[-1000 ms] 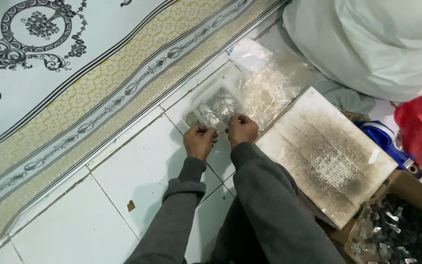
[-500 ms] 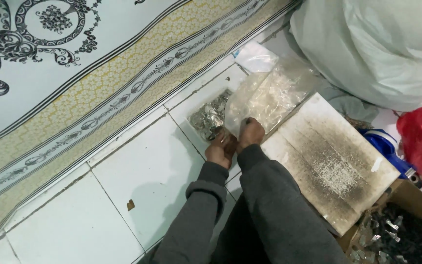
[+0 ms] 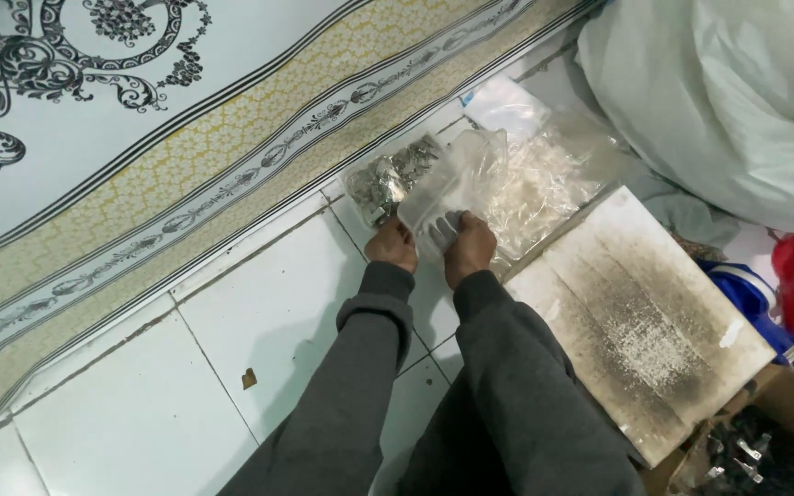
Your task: Manually sorting small metal clips from a box into individual plastic bags.
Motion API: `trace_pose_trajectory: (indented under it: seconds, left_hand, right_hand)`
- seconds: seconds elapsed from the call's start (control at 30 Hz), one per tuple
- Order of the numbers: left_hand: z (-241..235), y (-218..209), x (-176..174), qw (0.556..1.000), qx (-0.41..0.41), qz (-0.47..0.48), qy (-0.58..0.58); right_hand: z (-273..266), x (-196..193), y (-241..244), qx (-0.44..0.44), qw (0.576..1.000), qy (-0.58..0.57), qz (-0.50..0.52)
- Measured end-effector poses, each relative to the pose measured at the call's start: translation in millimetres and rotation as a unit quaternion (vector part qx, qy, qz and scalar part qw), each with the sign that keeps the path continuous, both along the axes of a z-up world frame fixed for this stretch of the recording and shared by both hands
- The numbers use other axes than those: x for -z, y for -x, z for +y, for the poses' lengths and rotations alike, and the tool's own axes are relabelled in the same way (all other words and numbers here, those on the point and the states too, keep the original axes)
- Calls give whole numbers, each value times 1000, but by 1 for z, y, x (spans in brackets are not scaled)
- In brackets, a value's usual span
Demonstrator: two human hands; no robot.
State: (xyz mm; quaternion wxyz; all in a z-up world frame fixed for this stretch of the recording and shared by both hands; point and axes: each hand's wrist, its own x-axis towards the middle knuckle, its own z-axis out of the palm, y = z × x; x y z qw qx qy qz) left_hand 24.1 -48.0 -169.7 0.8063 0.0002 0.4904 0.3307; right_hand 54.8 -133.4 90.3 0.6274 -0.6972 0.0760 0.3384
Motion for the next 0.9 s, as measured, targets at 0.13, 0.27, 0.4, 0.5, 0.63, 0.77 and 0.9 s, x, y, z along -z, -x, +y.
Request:
trace_pose_trajectory:
  seconds: [0.13, 0.27, 0.4, 0.5, 0.63, 0.77, 0.9]
  left_hand:
    - [9, -12, -66, 999, -31, 19, -8]
    - [17, -18, -78, 997, -67, 25, -31]
    - [23, -26, -68, 997, -57, 39, -22]
    - [28, -28, -64, 996, -89, -13, 24]
    - [24, -3, -96, 1000, -28, 7, -12]
    - [-2, 30, -108, 979, 104, 147, -94]
    - [-28, 39, -136, 928, 161, 277, -192]
  right_hand:
    - [-2, 89, -32, 93, 994, 52, 20]
    - [-14, 137, -50, 163, 977, 139, -24]
    - [-16, 135, -41, 171, 966, 185, -58]
    - [-17, 127, -35, 168, 957, 205, -116]
    - [-20, 124, -33, 109, 950, 253, -149]
    - [-24, 141, -28, 57, 946, 239, -213]
    - [-19, 124, -10, -25, 956, 226, -184]
